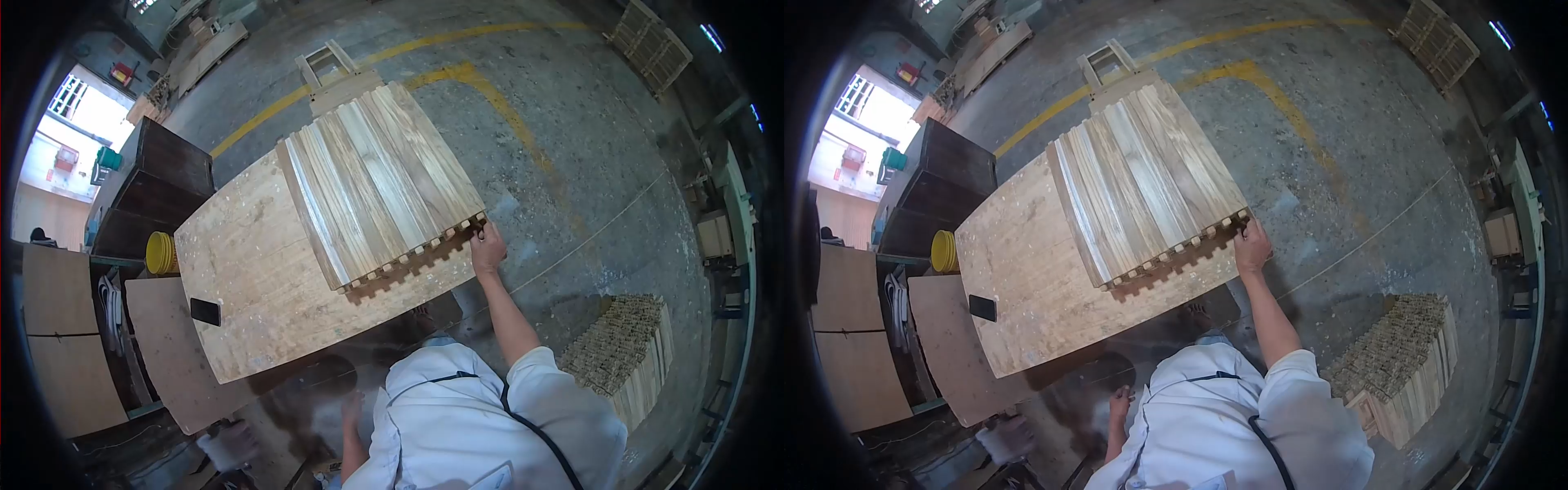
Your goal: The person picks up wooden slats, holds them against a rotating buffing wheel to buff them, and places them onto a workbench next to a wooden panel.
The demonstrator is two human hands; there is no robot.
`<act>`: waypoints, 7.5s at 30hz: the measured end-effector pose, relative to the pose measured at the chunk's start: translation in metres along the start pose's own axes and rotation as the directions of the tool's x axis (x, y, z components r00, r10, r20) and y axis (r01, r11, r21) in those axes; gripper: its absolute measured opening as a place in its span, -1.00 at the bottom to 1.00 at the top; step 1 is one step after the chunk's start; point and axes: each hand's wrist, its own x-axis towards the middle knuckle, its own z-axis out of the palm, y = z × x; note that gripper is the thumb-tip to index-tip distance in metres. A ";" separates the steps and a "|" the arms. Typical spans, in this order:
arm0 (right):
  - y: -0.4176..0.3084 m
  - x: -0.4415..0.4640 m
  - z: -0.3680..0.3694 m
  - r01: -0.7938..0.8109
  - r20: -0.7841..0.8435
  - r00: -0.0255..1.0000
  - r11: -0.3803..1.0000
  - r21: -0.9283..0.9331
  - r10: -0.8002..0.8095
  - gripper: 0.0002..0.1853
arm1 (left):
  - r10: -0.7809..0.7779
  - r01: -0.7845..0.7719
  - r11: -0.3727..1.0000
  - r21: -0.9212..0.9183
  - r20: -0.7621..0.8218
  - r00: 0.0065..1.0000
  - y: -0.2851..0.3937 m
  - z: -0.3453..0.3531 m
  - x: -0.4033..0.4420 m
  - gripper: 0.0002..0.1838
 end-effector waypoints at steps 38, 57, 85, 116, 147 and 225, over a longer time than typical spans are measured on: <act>-0.028 -0.035 0.000 0.176 0.145 0.973 0.983 0.054 -0.182 -0.76 | 0.057 -0.057 0.997 -0.043 0.000 0.998 -0.019 0.017 0.006 -0.46; -0.025 -0.036 0.003 0.209 0.155 0.963 0.975 0.081 -0.219 -0.82 | 0.044 -0.044 0.999 0.006 0.029 0.999 0.005 0.021 0.002 -0.45; -0.019 -0.035 -0.008 0.086 0.081 0.992 0.982 0.166 -0.100 -0.71 | 0.069 -0.070 0.996 -0.050 -0.014 0.998 0.020 0.009 -0.005 -0.49; -0.020 -0.025 -0.001 -0.002 0.079 0.997 1.000 0.015 0.001 -0.72 | 0.139 -0.134 0.987 -0.090 0.044 0.989 0.061 -0.006 0.036 -0.54; -0.031 -0.022 -0.014 -0.023 0.009 1.000 0.997 0.078 0.022 -0.77 | -0.086 -0.053 0.959 0.280 0.462 0.883 0.029 -0.013 0.070 -0.25; -0.046 -0.285 0.074 0.965 0.843 -0.185 0.069 0.253 -0.505 -0.61 | -0.372 -0.199 0.735 -0.648 -0.631 0.681 -0.267 0.062 -0.217 -0.40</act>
